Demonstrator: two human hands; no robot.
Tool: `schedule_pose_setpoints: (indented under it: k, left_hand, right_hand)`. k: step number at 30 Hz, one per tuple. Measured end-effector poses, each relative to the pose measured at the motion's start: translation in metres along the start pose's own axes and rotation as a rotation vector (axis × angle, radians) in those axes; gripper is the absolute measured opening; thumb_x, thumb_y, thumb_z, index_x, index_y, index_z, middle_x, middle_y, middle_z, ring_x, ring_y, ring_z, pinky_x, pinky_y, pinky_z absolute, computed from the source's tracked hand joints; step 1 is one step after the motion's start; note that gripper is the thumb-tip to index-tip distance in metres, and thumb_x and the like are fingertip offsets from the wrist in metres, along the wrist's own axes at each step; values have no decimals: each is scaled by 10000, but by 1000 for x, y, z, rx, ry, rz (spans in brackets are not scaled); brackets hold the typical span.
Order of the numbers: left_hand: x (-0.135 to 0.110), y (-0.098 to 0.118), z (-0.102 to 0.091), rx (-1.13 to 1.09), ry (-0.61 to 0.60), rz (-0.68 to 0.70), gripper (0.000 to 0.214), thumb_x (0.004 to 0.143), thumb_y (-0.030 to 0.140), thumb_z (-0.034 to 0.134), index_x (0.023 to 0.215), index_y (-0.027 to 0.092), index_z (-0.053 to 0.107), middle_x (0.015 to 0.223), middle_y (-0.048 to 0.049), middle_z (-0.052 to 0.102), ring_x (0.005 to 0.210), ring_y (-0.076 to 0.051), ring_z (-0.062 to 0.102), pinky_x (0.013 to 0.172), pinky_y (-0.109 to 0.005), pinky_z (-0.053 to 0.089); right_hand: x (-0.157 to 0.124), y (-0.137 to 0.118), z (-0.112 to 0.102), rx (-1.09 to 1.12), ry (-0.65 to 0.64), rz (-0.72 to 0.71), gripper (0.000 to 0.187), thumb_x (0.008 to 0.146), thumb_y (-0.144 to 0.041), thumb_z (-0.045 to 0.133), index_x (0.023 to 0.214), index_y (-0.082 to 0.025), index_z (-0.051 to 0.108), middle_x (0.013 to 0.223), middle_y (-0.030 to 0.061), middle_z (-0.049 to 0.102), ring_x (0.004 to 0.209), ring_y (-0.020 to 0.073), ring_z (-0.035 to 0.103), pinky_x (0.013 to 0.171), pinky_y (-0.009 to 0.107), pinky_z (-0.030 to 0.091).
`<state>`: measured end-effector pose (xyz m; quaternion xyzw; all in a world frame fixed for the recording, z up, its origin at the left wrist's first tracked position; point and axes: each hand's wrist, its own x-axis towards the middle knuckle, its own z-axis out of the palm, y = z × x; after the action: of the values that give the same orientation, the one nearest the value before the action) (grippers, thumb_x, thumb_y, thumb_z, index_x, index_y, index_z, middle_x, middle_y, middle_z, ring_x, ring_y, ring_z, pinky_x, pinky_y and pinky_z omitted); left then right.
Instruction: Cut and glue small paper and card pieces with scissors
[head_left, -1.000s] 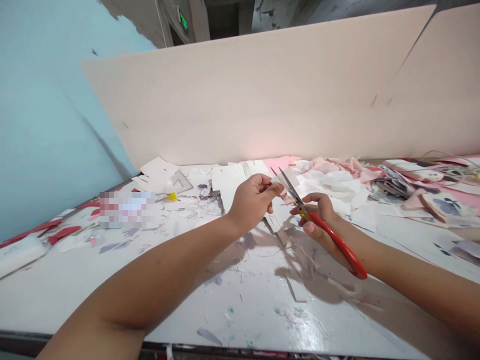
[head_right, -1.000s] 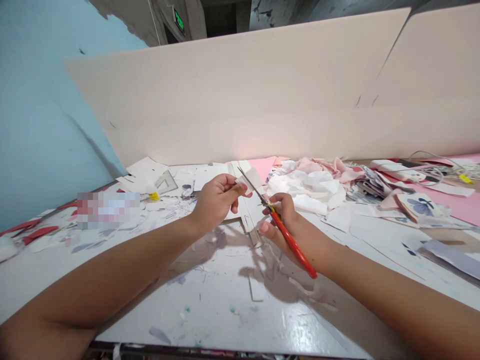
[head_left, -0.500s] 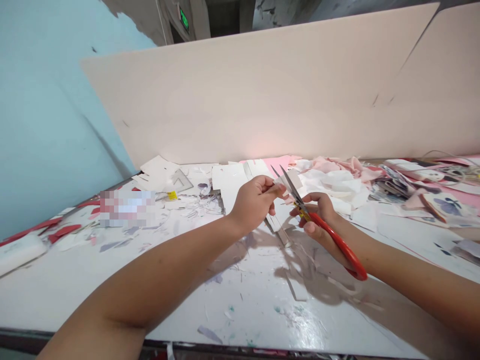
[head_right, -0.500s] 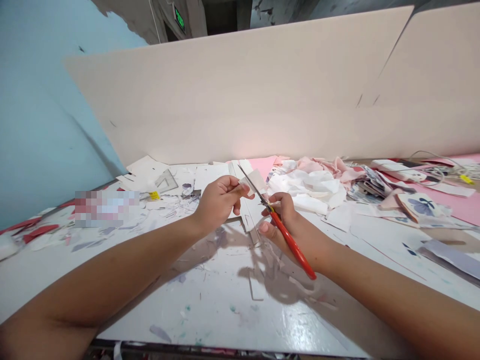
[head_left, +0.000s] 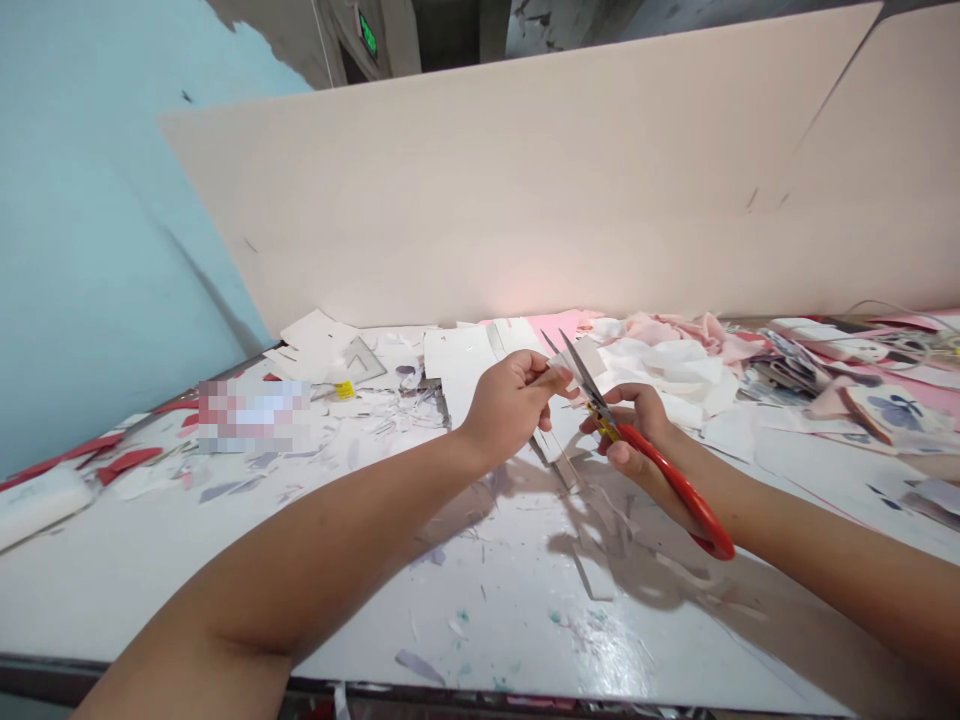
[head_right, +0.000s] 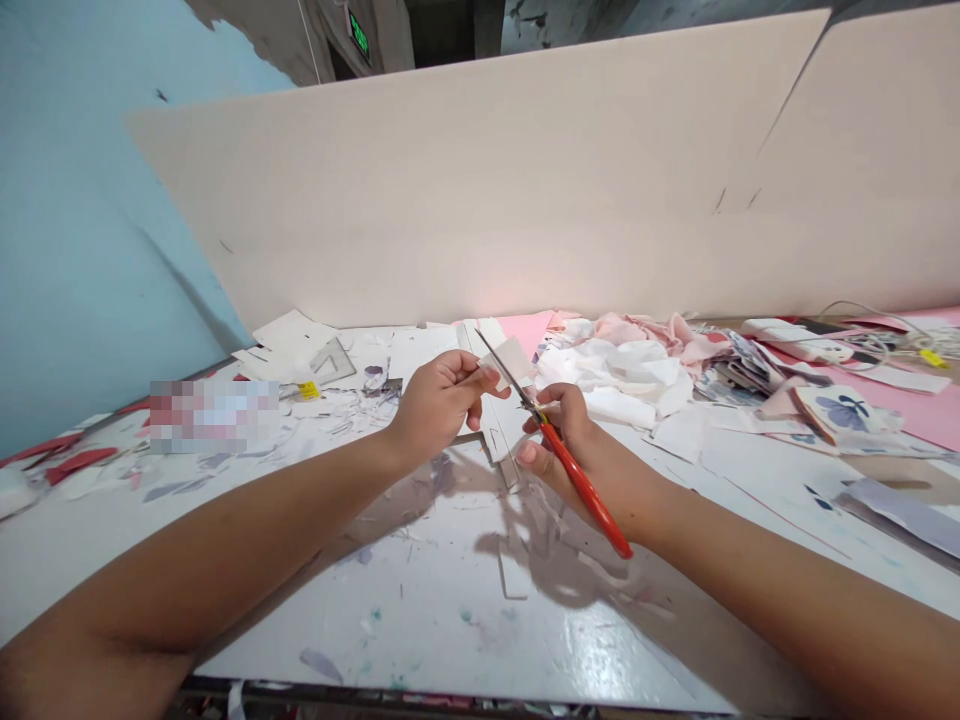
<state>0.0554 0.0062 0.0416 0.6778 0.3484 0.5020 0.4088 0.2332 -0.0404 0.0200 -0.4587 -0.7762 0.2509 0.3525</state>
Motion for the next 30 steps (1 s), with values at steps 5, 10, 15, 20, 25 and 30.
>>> schedule_pose_setpoints:
  k: [5,10,15,20,25,30]
  left_hand:
    - [0,0,-1,37,-14,9,248,775,418,516,708,181,488,725,7,657,375,-28,438,402,-181,352]
    - [-1,1,-2,113,-71,5,276,801,430,468,686,179,478,623,19,604,402,-40,445,420,-178,355]
    - [4,8,-9,179,-177,-15,292,812,439,442,678,179,450,540,40,527,424,-45,442,454,-179,349]
    - [8,12,-16,241,-247,-7,291,806,425,451,648,182,423,531,47,505,422,-48,440,451,-187,340]
    - [8,11,-16,271,-249,2,289,812,429,431,656,186,417,527,53,491,429,-49,433,446,-187,332]
    - [8,7,-14,283,-224,-12,288,816,440,413,671,191,418,514,54,467,439,-56,405,437,-193,319]
  right_hand:
    - [0,-2,0,-43,-18,-6,451,809,-546,427,1098,-254,239,989,80,581,730,194,588,627,333,488]
    - [1,0,0,-10,15,-48,468,787,-550,466,1092,-256,269,944,63,603,700,191,599,584,308,487]
    - [2,1,0,-36,10,-61,436,809,-533,438,1088,-248,263,927,65,595,676,184,594,587,317,485]
    - [2,-3,0,-87,-21,-27,381,837,-525,373,1064,-252,234,953,72,579,692,182,574,589,319,476]
    - [2,-2,1,-114,0,-45,325,848,-505,358,1021,-255,246,902,50,592,681,172,564,573,296,461]
    - [4,2,3,-119,39,-43,350,816,-507,425,998,-250,272,801,19,605,580,152,557,504,263,429]
